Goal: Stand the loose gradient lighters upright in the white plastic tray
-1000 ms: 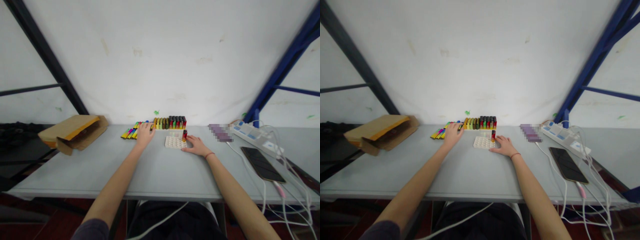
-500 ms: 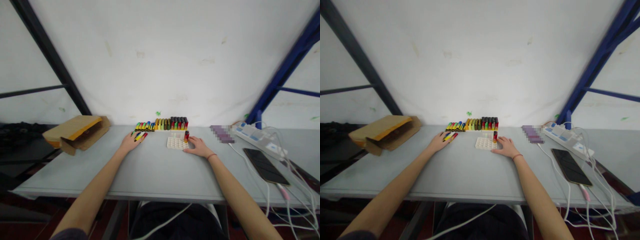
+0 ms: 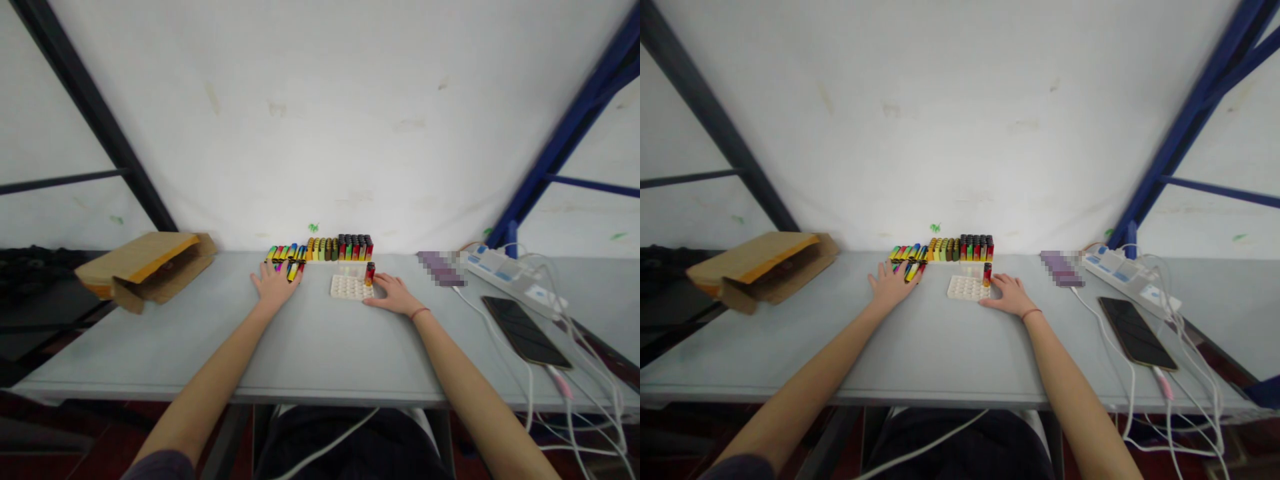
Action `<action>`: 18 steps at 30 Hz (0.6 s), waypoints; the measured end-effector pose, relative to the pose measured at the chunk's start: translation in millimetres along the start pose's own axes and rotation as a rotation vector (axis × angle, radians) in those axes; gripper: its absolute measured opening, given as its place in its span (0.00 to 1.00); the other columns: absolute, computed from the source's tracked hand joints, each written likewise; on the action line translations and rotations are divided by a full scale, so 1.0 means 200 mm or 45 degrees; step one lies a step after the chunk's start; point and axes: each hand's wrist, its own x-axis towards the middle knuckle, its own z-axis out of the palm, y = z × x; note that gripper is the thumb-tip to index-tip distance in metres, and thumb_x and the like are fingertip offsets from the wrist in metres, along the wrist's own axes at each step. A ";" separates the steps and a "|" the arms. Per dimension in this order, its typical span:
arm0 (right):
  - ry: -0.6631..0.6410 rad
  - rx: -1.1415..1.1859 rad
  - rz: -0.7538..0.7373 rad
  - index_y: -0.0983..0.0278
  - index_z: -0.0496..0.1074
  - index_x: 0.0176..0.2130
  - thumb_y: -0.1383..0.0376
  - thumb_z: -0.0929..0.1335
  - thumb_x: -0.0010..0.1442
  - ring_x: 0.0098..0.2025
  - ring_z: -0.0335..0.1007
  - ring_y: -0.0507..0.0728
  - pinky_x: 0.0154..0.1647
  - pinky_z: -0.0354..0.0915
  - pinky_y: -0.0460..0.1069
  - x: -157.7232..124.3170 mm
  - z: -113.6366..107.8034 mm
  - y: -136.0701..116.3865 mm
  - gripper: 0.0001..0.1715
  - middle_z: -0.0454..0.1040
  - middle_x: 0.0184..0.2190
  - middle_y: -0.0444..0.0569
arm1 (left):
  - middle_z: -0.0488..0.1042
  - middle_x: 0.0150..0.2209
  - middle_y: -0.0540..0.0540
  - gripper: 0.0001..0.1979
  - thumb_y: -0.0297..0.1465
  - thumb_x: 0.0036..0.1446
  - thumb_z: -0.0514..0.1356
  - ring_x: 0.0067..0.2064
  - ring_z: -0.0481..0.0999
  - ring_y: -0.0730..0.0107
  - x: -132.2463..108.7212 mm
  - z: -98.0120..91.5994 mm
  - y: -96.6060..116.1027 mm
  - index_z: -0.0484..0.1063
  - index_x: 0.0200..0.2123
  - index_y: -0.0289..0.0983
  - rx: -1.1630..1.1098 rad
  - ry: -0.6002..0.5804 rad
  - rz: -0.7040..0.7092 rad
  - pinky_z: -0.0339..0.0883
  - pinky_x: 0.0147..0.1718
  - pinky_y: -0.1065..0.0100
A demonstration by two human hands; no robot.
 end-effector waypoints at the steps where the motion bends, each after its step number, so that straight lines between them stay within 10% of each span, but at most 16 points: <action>1: 0.001 0.002 0.000 0.60 0.67 0.66 0.38 0.69 0.59 0.70 0.58 0.71 0.71 0.51 0.68 0.00 0.00 0.00 0.47 0.65 0.68 0.59 | 0.61 0.69 0.30 0.31 0.50 0.65 0.52 0.69 0.58 0.33 0.00 0.00 0.01 0.69 0.66 0.42 0.013 0.074 0.055 0.55 0.61 0.36; 7: -0.011 0.010 0.007 0.61 0.66 0.67 0.39 0.70 0.59 0.70 0.58 0.72 0.71 0.50 0.70 0.00 -0.01 0.00 0.47 0.65 0.69 0.60 | 0.74 0.57 0.32 0.22 0.40 0.68 0.50 0.59 0.68 0.41 -0.03 -0.03 0.06 0.82 0.49 0.39 0.053 0.098 0.399 0.60 0.53 0.47; 18: -0.021 0.007 0.010 0.62 0.66 0.67 0.39 0.70 0.59 0.71 0.57 0.71 0.72 0.48 0.70 0.00 0.00 0.00 0.48 0.64 0.69 0.61 | 0.76 0.54 0.28 0.22 0.38 0.69 0.51 0.58 0.66 0.41 -0.04 -0.09 0.23 0.82 0.46 0.33 0.139 -0.028 0.391 0.58 0.52 0.47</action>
